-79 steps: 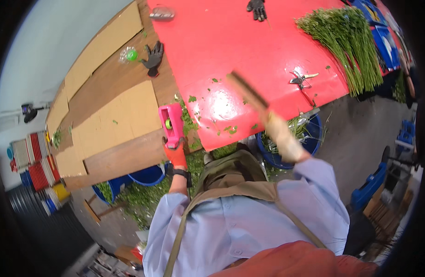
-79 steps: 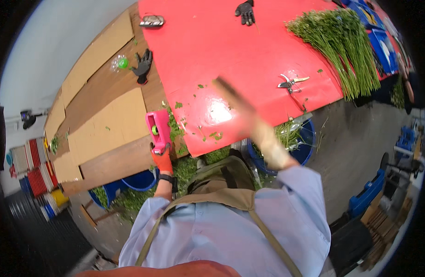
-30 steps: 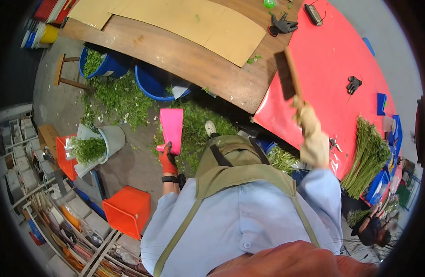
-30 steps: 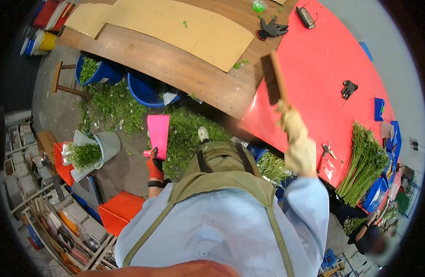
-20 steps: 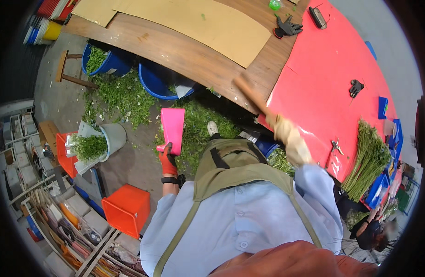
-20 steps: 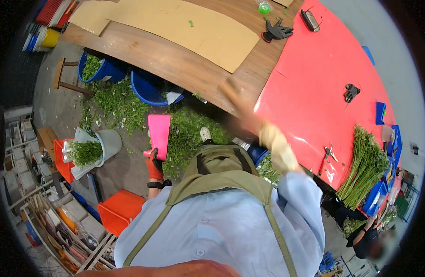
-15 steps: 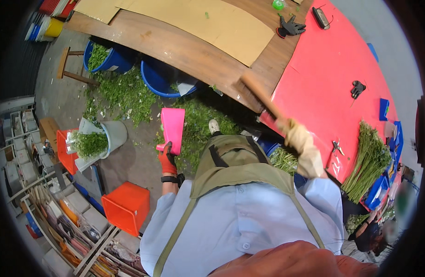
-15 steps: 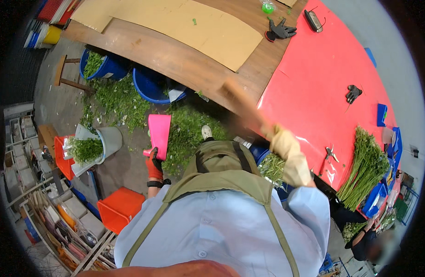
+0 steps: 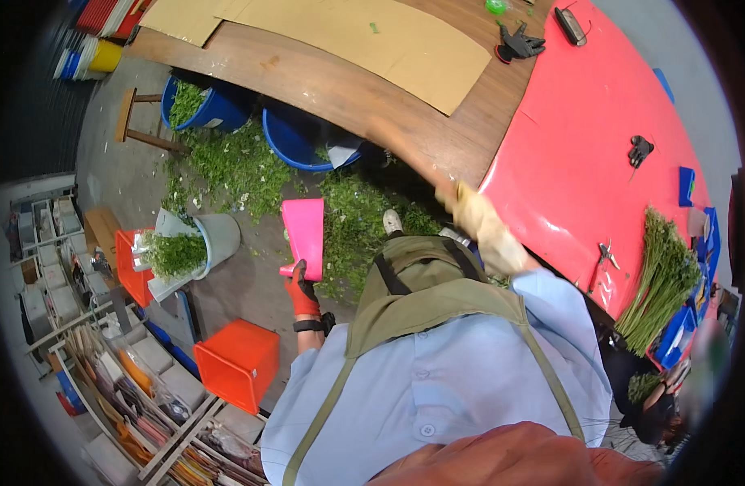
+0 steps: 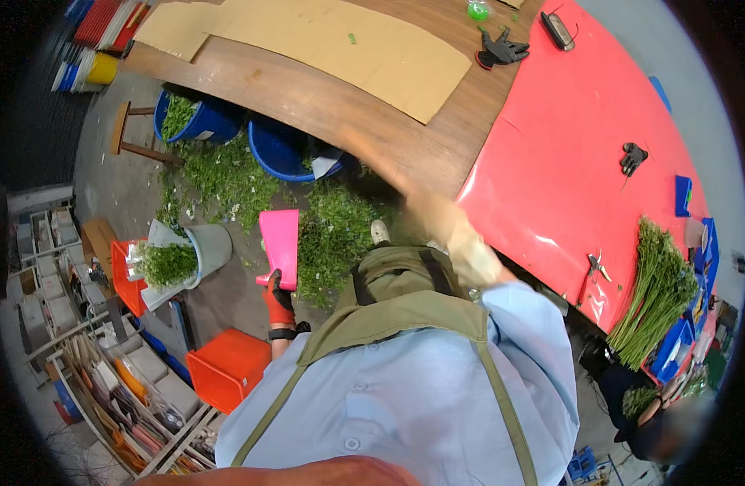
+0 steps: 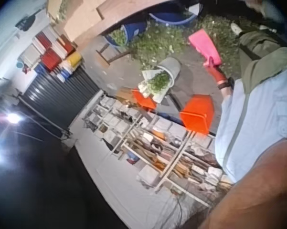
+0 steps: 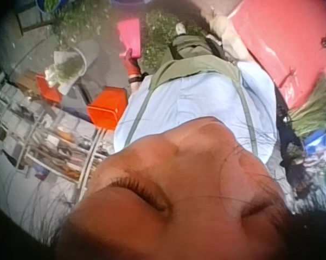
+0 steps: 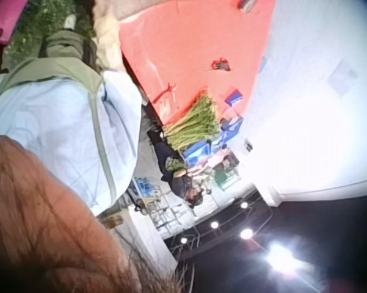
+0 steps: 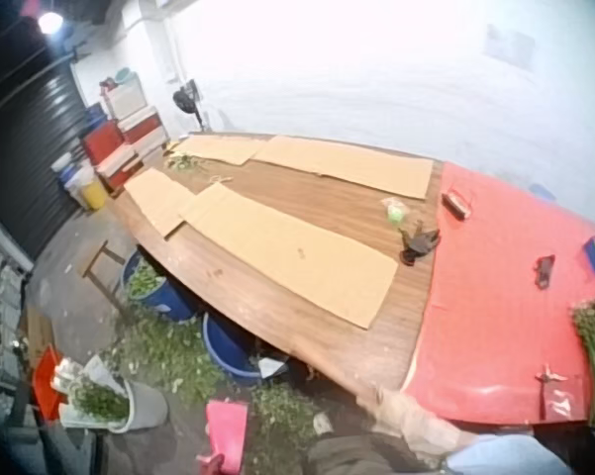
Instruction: Clean floral trimmings and leaves from a design station using a brush.
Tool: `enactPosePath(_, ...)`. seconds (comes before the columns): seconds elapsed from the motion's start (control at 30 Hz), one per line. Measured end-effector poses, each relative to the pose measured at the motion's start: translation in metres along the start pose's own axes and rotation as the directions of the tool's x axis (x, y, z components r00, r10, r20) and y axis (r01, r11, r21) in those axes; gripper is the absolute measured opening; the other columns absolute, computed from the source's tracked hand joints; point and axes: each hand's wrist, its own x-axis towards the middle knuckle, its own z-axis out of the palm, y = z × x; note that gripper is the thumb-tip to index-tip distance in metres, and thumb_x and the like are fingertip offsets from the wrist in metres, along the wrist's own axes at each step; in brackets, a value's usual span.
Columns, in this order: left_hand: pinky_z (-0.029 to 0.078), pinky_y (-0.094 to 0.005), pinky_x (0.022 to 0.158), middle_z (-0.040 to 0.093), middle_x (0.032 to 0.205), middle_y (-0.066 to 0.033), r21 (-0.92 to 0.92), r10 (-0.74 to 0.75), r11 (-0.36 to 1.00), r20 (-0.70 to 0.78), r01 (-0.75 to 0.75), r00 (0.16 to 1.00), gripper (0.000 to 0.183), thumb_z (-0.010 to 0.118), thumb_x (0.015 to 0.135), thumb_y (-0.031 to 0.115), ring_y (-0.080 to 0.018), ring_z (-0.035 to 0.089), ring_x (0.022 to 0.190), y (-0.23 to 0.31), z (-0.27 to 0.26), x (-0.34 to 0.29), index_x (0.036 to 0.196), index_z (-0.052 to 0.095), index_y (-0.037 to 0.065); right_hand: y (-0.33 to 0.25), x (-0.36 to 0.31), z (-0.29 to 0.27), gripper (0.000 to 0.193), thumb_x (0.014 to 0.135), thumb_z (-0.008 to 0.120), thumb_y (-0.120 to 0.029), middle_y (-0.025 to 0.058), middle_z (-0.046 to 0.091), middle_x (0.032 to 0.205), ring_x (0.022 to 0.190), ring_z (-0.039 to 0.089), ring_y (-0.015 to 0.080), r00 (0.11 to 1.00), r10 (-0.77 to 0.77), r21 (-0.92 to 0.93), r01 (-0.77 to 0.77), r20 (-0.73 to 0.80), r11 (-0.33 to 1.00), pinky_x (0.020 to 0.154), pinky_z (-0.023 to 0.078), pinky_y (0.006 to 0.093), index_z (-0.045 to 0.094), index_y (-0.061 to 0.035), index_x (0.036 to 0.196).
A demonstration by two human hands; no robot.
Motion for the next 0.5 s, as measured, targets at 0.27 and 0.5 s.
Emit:
enactPosePath(0.27, 0.058, -0.0402, 0.084, 0.072, 0.111, -0.0069, -0.009, -0.052, 0.999, 0.067, 0.052, 0.996, 0.031, 0.082, 0.098, 0.02, -0.0214, 0.071, 0.098, 0.005, 0.018, 0.007, 0.121, 0.071, 0.002, 0.006, -0.03, 0.014, 0.049, 0.103, 0.077, -0.057, 0.0162, 0.077, 0.086, 0.081, 0.076, 0.0319, 0.99, -0.054, -0.152, 0.073, 0.126, 0.986, 0.076, 0.058, 0.0448, 0.074, -0.0095, 0.111)
enactPosePath(0.5, 0.057, -0.0386, 0.086, 0.072, 0.111, -0.0061, 0.065, -0.057, 0.997, 0.17, 0.046, 0.984, 0.03, 0.082, 0.098, 0.018, -0.0209, 0.071, 0.098, 0.006, 0.051, 0.013, 0.12, 0.071, 0.002, 0.128, -0.057, -0.063, 0.053, 0.103, 0.077, -0.058, 0.0117, 0.076, 0.083, 0.058, 0.066, 0.0204, 0.681, 0.65, 0.475, -0.474, -0.337, 0.742, 0.057, 0.053, 0.0375, 0.074, -0.0082, 0.119)
